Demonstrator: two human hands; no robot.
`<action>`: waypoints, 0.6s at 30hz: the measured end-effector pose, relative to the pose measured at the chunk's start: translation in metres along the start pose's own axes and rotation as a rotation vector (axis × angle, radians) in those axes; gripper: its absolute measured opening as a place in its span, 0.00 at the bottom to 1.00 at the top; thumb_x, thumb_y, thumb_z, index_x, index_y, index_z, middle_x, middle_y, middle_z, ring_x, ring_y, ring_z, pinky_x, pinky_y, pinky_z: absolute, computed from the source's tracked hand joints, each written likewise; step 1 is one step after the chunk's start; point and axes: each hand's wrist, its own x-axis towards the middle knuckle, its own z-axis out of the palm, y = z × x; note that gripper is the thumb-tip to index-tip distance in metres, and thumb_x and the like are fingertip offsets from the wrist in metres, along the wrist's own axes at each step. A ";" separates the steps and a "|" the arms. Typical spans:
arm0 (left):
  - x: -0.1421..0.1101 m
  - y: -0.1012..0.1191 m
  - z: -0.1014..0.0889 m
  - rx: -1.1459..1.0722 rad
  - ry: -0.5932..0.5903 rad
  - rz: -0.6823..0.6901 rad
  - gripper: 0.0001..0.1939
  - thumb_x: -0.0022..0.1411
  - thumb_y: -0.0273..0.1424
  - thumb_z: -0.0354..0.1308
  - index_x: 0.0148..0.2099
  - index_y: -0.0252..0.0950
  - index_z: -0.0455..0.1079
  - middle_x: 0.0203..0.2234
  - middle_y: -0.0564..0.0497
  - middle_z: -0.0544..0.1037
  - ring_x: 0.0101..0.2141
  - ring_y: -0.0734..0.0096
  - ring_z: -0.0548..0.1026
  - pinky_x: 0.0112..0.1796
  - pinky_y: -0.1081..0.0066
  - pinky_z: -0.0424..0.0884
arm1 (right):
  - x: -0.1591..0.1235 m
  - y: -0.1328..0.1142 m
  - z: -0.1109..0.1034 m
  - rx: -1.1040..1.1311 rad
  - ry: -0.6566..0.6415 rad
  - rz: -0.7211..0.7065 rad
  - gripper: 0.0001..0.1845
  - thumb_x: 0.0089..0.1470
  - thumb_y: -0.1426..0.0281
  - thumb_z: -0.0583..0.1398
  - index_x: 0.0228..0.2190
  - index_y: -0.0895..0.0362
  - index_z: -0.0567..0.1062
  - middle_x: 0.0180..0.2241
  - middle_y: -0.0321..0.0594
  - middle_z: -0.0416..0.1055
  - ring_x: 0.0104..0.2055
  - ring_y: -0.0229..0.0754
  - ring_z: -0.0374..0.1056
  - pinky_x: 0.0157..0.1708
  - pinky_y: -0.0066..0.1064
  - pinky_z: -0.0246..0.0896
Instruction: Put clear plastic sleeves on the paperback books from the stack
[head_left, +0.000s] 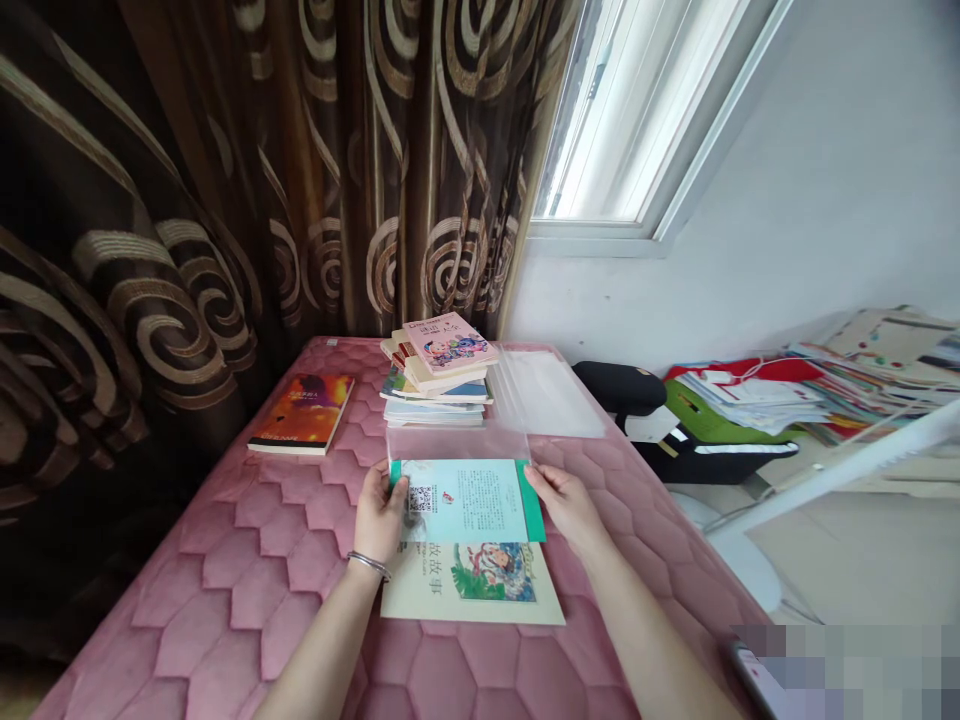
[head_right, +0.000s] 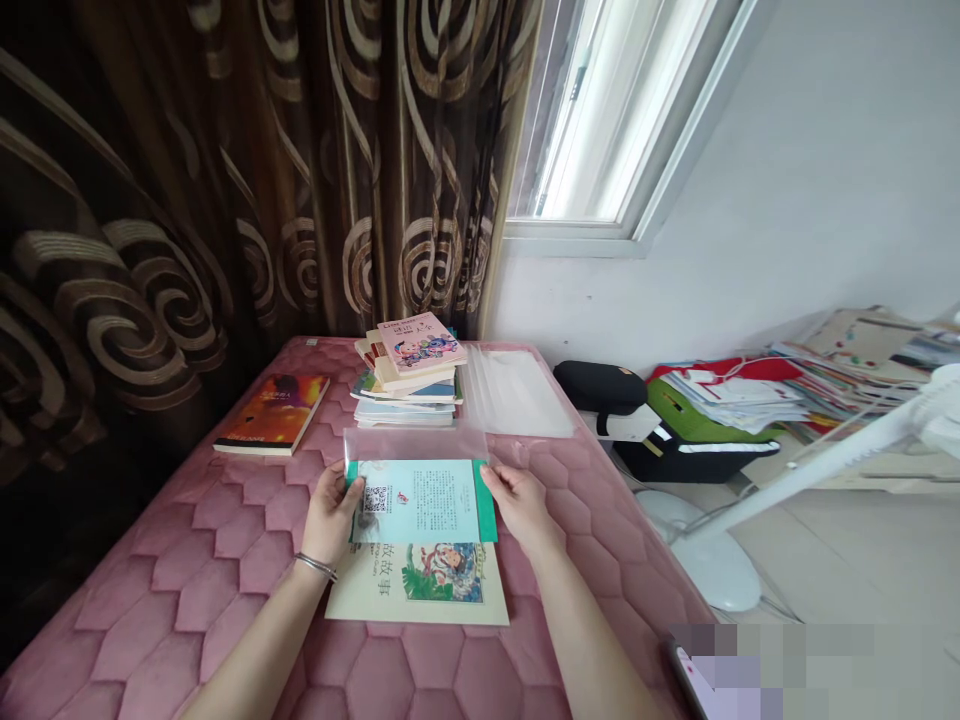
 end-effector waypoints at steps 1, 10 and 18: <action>0.000 -0.001 0.000 0.008 0.006 -0.001 0.18 0.53 0.39 0.61 0.44 0.37 0.63 0.34 0.49 0.78 0.36 0.69 0.75 0.39 0.70 0.69 | -0.001 -0.002 -0.001 0.043 -0.027 0.008 0.20 0.48 0.50 0.60 0.25 0.55 0.75 0.25 0.36 0.73 0.30 0.42 0.66 0.30 0.30 0.60; -0.001 -0.001 -0.001 0.096 0.004 0.037 0.17 0.56 0.39 0.58 0.45 0.37 0.63 0.37 0.48 0.77 0.39 0.67 0.74 0.41 0.68 0.68 | -0.004 -0.012 -0.003 0.017 -0.057 -0.032 0.21 0.46 0.51 0.61 0.22 0.57 0.73 0.23 0.37 0.71 0.27 0.40 0.64 0.27 0.29 0.59; 0.001 -0.007 -0.001 0.101 0.018 0.002 0.16 0.58 0.39 0.57 0.45 0.37 0.63 0.35 0.49 0.77 0.35 0.70 0.75 0.37 0.70 0.70 | -0.008 -0.014 0.009 -0.029 0.039 -0.041 0.21 0.48 0.49 0.58 0.23 0.55 0.71 0.21 0.35 0.69 0.24 0.40 0.63 0.23 0.28 0.57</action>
